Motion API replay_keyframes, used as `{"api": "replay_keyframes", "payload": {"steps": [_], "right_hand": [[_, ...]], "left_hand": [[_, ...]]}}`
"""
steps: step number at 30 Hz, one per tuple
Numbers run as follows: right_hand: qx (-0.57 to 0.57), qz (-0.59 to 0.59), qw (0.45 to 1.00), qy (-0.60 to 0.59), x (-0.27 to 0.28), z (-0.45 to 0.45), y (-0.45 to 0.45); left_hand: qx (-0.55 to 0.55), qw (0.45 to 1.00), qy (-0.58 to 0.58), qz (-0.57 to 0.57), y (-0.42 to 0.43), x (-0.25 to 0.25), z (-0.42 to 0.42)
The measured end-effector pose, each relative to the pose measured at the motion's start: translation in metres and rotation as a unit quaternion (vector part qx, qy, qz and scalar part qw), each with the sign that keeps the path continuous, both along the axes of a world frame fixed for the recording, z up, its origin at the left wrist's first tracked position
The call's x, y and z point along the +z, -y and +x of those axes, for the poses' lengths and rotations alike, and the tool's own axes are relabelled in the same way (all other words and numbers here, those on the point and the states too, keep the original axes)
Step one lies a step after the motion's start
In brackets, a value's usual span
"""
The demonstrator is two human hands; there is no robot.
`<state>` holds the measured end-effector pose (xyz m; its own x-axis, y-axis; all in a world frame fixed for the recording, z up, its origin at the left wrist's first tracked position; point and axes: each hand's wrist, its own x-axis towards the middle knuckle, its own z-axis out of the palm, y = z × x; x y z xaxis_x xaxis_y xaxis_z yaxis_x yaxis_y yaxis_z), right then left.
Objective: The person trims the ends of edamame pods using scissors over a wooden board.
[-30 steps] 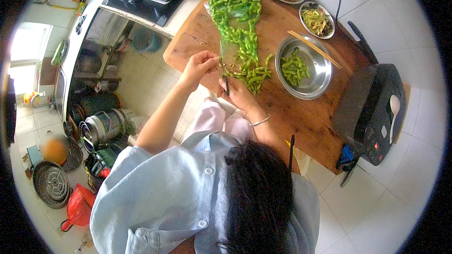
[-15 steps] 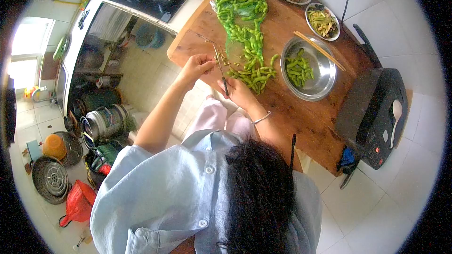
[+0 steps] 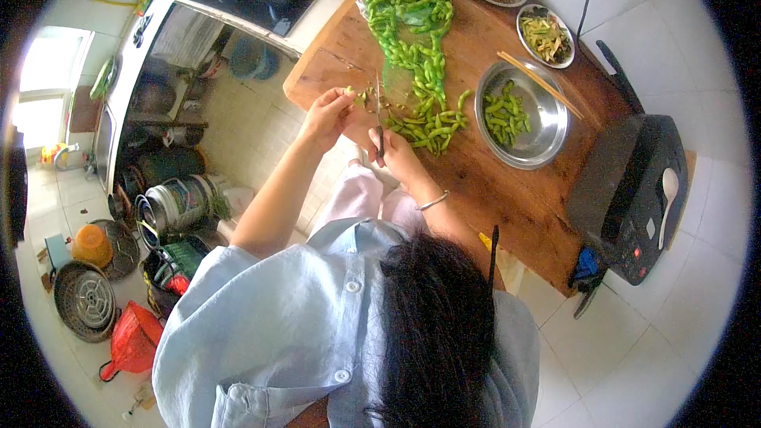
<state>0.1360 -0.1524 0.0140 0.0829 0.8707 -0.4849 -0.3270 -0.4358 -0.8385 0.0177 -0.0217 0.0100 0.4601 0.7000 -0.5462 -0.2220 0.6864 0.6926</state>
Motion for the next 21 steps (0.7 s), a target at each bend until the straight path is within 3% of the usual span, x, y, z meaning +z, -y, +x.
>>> {"api": "replay_keyframes", "payload": {"steps": [21], "right_hand": [[-0.001, 0.051, 0.999, 0.012, 0.004, -0.013, -0.004]], "left_hand": [[0.155, 0.979, 0.1, -0.082, 0.03, 0.002, 0.018]]}}
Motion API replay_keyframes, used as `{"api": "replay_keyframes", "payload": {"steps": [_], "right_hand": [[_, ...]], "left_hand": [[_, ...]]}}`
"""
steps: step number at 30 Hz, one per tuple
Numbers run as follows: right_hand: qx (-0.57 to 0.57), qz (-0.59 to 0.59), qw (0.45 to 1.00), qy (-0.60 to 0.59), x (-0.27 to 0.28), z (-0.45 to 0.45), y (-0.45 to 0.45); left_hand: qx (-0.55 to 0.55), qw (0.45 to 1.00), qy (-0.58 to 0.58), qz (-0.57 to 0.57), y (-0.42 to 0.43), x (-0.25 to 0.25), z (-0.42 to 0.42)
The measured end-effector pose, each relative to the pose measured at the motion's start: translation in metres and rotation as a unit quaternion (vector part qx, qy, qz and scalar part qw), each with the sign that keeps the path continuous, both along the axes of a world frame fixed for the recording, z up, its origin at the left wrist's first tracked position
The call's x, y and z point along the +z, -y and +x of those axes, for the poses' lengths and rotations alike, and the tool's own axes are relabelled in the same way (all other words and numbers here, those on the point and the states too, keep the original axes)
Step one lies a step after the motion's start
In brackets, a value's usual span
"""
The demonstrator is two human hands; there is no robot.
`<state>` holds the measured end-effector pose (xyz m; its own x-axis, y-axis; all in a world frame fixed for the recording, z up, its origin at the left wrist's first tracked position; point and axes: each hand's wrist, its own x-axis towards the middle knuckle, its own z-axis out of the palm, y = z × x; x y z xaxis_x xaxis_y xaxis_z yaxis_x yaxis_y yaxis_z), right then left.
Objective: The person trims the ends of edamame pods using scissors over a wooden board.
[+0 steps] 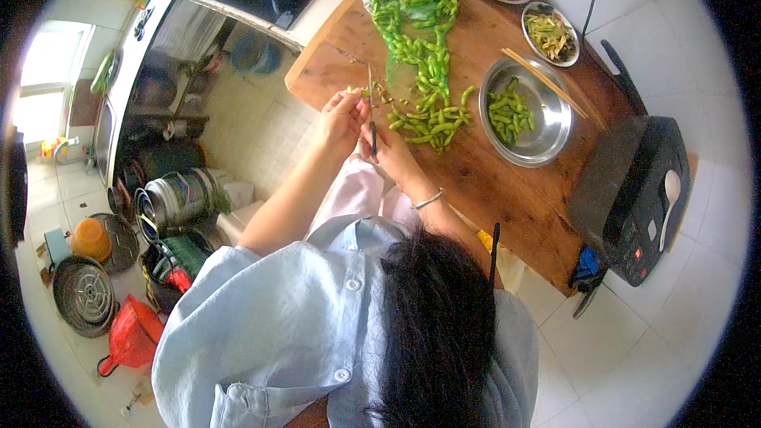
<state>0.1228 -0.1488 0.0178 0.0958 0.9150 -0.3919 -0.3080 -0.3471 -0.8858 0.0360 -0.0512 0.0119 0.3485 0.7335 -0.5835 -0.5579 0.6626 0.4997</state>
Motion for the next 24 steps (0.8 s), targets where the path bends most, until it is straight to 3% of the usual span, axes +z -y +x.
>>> {"api": "replay_keyframes", "payload": {"steps": [8, 18, 20, 21, 24], "right_hand": [[0.0, -0.041, 0.999, -0.03, 0.004, -0.003, -0.001], [-0.005, -0.039, 0.998, 0.044, -0.034, -0.011, -0.001], [-0.037, -0.035, 0.995, 0.087, -0.033, -0.013, -0.001], [-0.083, 0.042, 0.985, 0.146, -0.059, -0.013, 0.0], [-0.269, 0.034, 0.959, 0.078, -0.008, 0.005, 0.003]], "left_hand": [[0.003, 0.999, -0.033, 0.016, 0.001, -0.006, -0.007], [0.002, 0.997, -0.066, 0.026, -0.001, -0.017, -0.012], [-0.011, 0.997, -0.061, 0.055, 0.001, -0.015, -0.012], [-0.021, 0.996, -0.054, 0.067, 0.004, -0.011, -0.008], [-0.071, 0.991, -0.056, 0.098, 0.01, 0.012, 0.014]]}}
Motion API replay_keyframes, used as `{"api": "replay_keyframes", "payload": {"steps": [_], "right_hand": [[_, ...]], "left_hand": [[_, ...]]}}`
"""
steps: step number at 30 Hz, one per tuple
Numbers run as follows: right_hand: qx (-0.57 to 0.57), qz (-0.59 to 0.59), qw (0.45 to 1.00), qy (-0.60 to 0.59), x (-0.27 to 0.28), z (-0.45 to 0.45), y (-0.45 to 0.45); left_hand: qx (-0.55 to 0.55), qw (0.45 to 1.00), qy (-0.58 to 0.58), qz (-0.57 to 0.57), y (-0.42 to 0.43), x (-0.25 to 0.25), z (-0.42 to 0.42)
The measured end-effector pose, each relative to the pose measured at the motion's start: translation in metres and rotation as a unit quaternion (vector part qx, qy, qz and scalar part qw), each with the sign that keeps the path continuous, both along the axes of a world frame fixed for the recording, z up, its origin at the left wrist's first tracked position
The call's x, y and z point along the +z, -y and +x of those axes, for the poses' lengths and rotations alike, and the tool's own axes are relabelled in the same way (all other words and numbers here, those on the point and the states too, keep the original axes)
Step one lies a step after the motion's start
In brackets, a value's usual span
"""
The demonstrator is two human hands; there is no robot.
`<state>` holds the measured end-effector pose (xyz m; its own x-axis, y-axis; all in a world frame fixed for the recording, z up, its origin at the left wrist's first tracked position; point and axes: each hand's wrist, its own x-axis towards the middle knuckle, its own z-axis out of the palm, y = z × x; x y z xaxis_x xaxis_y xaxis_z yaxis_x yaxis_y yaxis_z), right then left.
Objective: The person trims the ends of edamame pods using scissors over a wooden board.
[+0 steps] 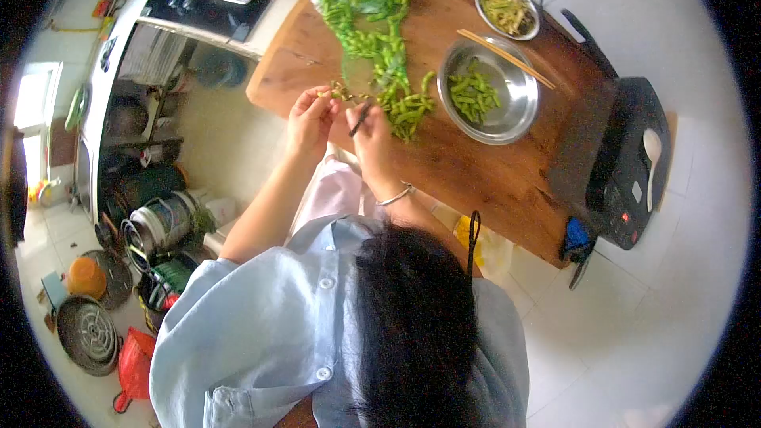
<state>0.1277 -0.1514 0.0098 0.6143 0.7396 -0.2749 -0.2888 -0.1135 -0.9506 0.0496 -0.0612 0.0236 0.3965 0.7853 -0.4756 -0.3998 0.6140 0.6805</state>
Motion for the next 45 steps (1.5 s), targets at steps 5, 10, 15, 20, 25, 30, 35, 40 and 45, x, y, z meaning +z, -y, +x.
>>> {"api": "replay_keyframes", "payload": {"steps": [5, 10, 15, 20, 25, 30, 35, 40, 45], "right_hand": [[-0.162, 0.165, 0.973, 0.008, 0.035, 0.062, 0.016], [-0.198, 0.117, 0.966, 0.117, 0.05, 0.118, 0.043], [-0.192, 0.116, 0.96, 0.167, 0.039, 0.135, 0.051], [-0.102, 0.124, 0.981, 0.106, 0.039, 0.096, 0.05], [-0.03, 0.069, 0.997, 0.03, 0.02, 0.063, 0.046], [0.006, 0.043, 0.999, 0.029, -0.006, 0.053, 0.052], [0.028, 0.005, 0.998, 0.061, -0.012, 0.055, 0.055], [0.162, -0.077, 0.984, 0.021, 0.004, 0.057, 0.052], [0.253, -0.055, 0.965, -0.033, 0.021, 0.055, 0.037]], "left_hand": [[-0.125, 0.99, -0.014, 0.067, 0.018, 0.025, 0.068], [-0.249, 0.966, 0.043, 0.061, 0.045, 0.042, 0.139], [-0.27, 0.957, -0.01, 0.107, 0.053, 0.023, 0.142], [-0.208, 0.923, -0.203, 0.252, 0.02, -0.019, 0.081], [-0.193, 0.738, -0.389, 0.516, 0.005, -0.03, 0.061], [-0.231, 0.643, -0.481, 0.55, 0.006, -0.028, 0.074], [-0.221, 0.713, -0.473, 0.468, 0.0, -0.03, 0.075], [-0.243, 0.935, -0.181, 0.182, -0.016, -0.008, 0.042], [-0.27, 0.927, -0.184, 0.183, -0.022, 0.011, 0.024]]}}
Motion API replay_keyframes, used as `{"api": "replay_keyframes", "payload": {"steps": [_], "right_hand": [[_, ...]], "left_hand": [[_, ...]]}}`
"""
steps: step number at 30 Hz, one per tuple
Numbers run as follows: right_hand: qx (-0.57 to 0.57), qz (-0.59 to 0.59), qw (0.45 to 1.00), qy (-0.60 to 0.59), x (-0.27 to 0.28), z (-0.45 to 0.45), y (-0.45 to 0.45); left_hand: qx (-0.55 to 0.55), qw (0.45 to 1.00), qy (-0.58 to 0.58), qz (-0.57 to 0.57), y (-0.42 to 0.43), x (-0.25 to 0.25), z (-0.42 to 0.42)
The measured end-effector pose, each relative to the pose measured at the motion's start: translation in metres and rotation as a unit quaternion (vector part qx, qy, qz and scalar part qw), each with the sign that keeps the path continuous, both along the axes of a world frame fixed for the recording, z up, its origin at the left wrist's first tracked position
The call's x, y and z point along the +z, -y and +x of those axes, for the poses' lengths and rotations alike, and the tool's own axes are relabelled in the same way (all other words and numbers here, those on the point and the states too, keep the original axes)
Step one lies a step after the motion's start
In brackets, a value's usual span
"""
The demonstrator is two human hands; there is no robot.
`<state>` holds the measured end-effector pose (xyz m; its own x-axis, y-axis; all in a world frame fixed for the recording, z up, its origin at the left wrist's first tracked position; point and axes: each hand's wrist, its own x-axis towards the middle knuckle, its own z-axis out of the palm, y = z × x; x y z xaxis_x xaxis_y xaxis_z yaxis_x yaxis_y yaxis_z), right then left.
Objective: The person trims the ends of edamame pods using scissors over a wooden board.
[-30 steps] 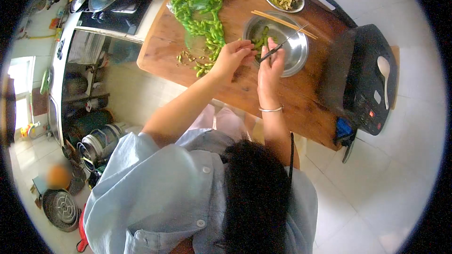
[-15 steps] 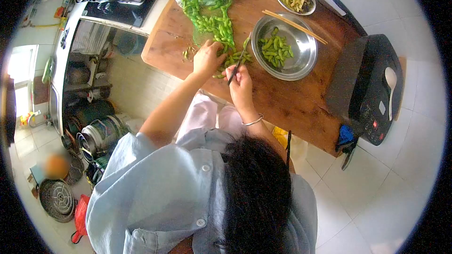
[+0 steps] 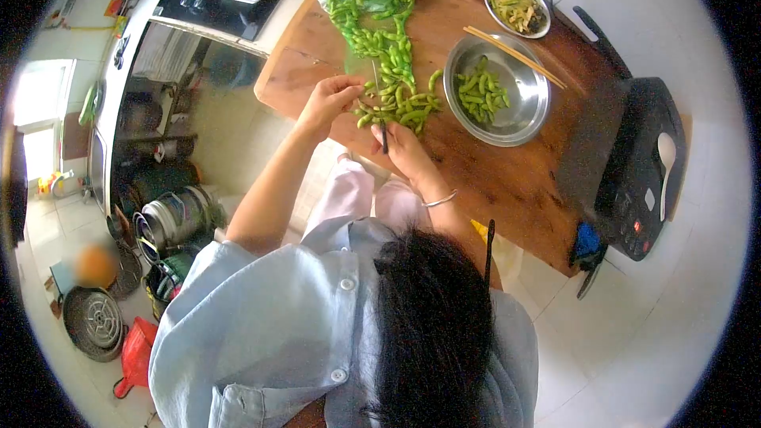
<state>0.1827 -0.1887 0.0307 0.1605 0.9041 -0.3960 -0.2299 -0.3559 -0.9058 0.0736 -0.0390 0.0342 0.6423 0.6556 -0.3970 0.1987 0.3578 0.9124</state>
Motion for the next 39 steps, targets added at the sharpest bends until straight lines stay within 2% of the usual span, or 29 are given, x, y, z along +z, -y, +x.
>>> {"api": "replay_keyframes", "payload": {"steps": [3, 12, 15, 21, 24, 27, 30, 35, 38, 39], "right_hand": [[0.006, 0.014, 0.999, -0.032, -0.001, -0.004, -0.006], [0.07, -0.009, 0.997, 0.003, -0.001, -0.003, -0.014], [0.061, 0.0, 0.998, 0.015, 0.0, -0.006, -0.014], [0.05, -0.008, 0.996, -0.071, 0.004, -0.008, -0.013], [0.054, -0.02, 0.998, -0.022, 0.001, -0.014, -0.013], [0.065, 0.062, 0.993, 0.081, -0.02, -0.021, -0.012], [0.046, 0.076, 0.987, 0.135, -0.02, -0.028, -0.015], [0.063, 0.0, 0.992, 0.107, -0.018, -0.027, -0.024], [0.051, -0.031, 0.998, 0.035, -0.029, -0.027, -0.027], [0.043, -0.035, 0.998, 0.001, -0.029, -0.028, -0.028]], "left_hand": [[-0.012, 1.0, -0.002, -0.002, -0.005, 0.0, -0.008], [-0.036, 0.999, -0.026, -0.002, -0.013, 0.004, -0.021], [-0.045, 0.999, -0.03, -0.002, -0.015, 0.0, -0.023], [-0.056, 0.997, -0.045, -0.016, -0.017, 0.002, -0.025], [-0.061, 0.997, -0.056, -0.009, -0.018, 0.009, -0.029], [-0.077, 0.996, -0.037, 0.0, -0.022, 0.009, -0.038], [-0.091, 0.995, -0.037, 0.006, -0.026, 0.009, -0.046], [-0.093, 0.994, -0.053, -0.006, -0.032, -0.005, -0.05], [-0.057, 0.997, -0.053, 0.009, -0.028, -0.02, -0.052], [0.009, 0.999, -0.013, -0.044, -0.026, -0.02, -0.052]]}}
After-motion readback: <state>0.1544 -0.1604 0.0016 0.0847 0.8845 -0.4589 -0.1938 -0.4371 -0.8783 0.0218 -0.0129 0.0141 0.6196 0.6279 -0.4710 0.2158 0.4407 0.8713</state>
